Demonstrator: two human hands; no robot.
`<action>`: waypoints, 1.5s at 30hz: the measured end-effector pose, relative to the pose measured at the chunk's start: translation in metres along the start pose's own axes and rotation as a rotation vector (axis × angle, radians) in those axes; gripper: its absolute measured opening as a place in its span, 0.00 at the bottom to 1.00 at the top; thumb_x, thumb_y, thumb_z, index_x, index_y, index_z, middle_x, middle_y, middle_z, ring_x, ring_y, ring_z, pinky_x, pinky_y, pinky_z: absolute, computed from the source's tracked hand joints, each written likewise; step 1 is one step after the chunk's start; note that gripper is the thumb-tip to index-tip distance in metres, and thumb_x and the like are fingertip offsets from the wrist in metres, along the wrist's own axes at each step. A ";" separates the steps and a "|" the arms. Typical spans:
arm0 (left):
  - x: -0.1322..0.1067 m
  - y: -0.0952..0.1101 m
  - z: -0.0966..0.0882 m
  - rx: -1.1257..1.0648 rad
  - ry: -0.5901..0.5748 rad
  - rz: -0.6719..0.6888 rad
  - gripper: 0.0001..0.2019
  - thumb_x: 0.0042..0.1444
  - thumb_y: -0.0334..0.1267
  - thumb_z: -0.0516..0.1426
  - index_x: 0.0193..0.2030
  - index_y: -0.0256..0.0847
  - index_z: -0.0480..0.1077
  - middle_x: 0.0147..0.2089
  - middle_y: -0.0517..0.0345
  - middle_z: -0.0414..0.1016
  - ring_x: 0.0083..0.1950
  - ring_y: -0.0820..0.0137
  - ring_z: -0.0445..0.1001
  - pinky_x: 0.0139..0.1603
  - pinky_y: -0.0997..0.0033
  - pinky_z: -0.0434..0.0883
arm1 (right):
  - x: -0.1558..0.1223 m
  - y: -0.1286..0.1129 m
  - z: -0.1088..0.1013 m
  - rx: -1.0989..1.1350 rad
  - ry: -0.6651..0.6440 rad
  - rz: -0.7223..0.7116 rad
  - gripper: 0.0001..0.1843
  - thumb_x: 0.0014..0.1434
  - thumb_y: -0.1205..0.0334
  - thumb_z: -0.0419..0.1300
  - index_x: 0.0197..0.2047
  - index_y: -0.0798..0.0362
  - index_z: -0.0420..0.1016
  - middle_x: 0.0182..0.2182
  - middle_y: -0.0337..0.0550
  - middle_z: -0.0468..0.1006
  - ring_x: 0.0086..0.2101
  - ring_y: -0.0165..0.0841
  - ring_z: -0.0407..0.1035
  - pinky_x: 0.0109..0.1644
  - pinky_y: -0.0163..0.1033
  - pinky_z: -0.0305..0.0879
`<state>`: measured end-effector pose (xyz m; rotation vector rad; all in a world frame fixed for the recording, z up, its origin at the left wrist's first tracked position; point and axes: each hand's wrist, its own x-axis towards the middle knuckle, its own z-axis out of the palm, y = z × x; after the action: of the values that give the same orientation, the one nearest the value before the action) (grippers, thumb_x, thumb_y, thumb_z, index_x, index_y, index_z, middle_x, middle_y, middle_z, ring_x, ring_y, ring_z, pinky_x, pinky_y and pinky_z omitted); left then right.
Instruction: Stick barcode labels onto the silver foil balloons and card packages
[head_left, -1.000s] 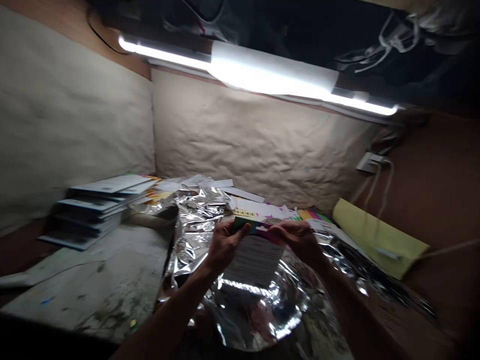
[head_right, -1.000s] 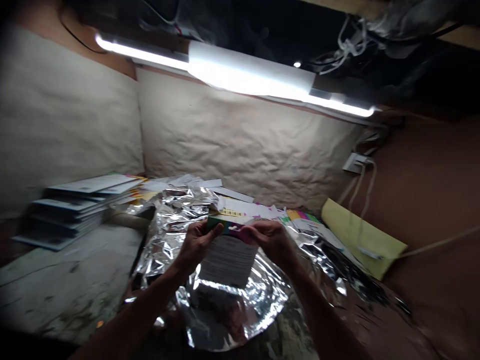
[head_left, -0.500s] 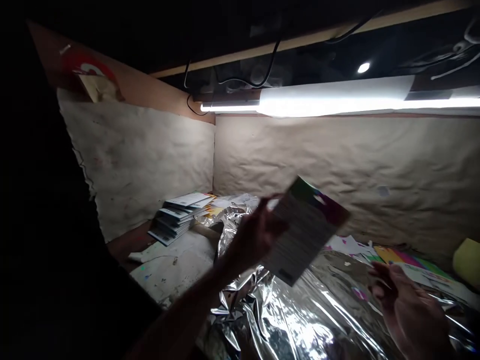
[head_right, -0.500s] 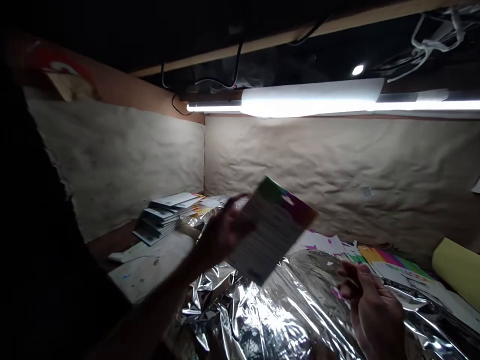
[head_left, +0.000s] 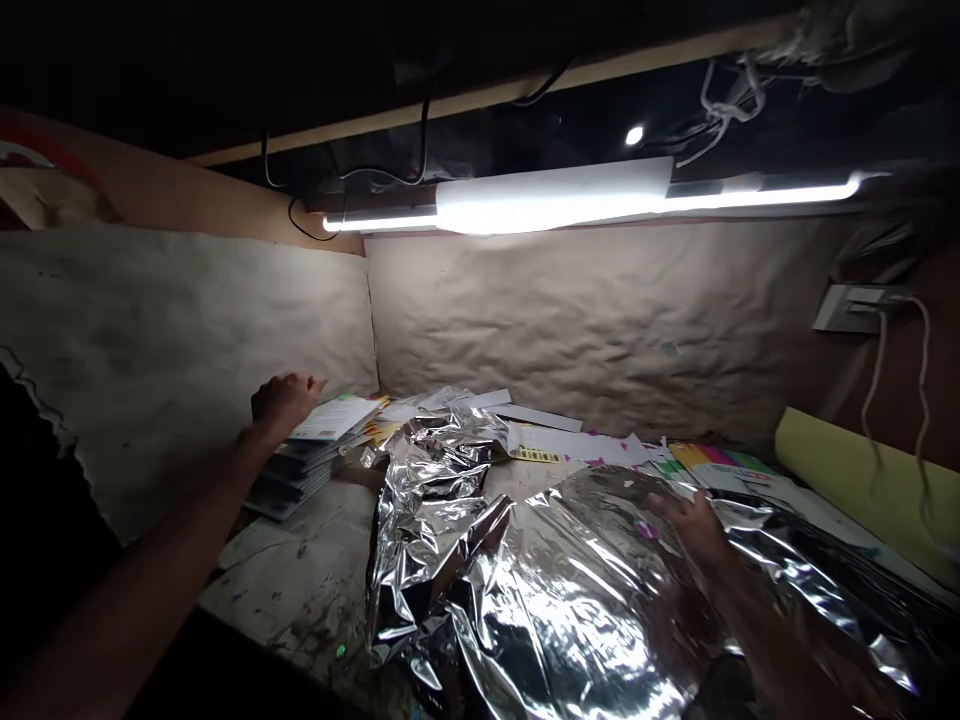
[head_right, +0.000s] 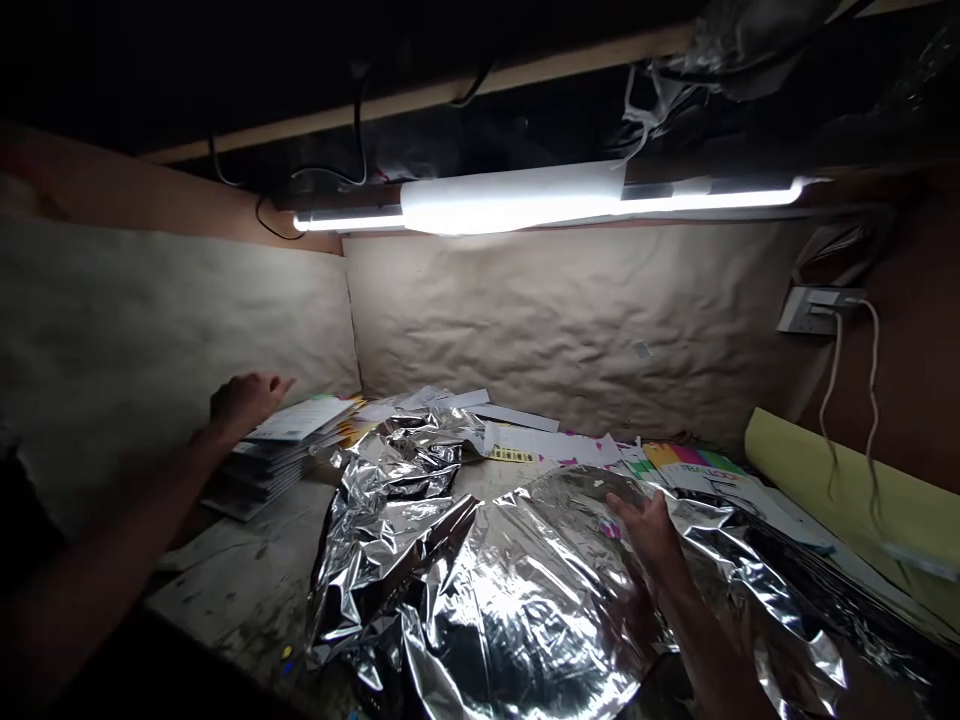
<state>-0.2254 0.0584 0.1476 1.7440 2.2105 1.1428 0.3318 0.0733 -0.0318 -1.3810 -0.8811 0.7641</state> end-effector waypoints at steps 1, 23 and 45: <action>-0.011 -0.001 0.013 -0.001 -0.034 -0.058 0.23 0.59 0.53 0.54 0.24 0.33 0.68 0.26 0.47 0.73 0.43 0.55 0.73 0.45 0.63 0.67 | 0.002 0.004 0.000 -0.089 0.016 0.000 0.56 0.41 0.45 0.68 0.69 0.55 0.50 0.65 0.63 0.58 0.60 0.51 0.62 0.55 0.48 0.69; -0.147 0.086 0.178 -0.484 -0.408 0.522 0.06 0.49 0.31 0.57 0.25 0.34 0.74 0.21 0.62 0.67 0.25 0.75 0.64 0.27 0.76 0.59 | -0.080 -0.103 0.204 -0.523 -1.216 -0.230 0.30 0.53 0.35 0.59 0.20 0.54 0.66 0.15 0.36 0.64 0.19 0.28 0.58 0.22 0.34 0.58; -0.258 0.016 0.132 -0.153 0.097 0.208 0.17 0.57 0.48 0.57 0.23 0.39 0.70 0.20 0.62 0.70 0.22 0.74 0.66 0.26 0.77 0.61 | -0.015 -0.064 0.213 -1.052 -0.493 -0.188 0.24 0.56 0.47 0.63 0.47 0.58 0.76 0.51 0.62 0.74 0.52 0.54 0.67 0.49 0.49 0.64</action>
<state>-0.0590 -0.1011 -0.0282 1.9248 1.9663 1.4284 0.1353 0.1606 0.0276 -1.9889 -1.9473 0.4892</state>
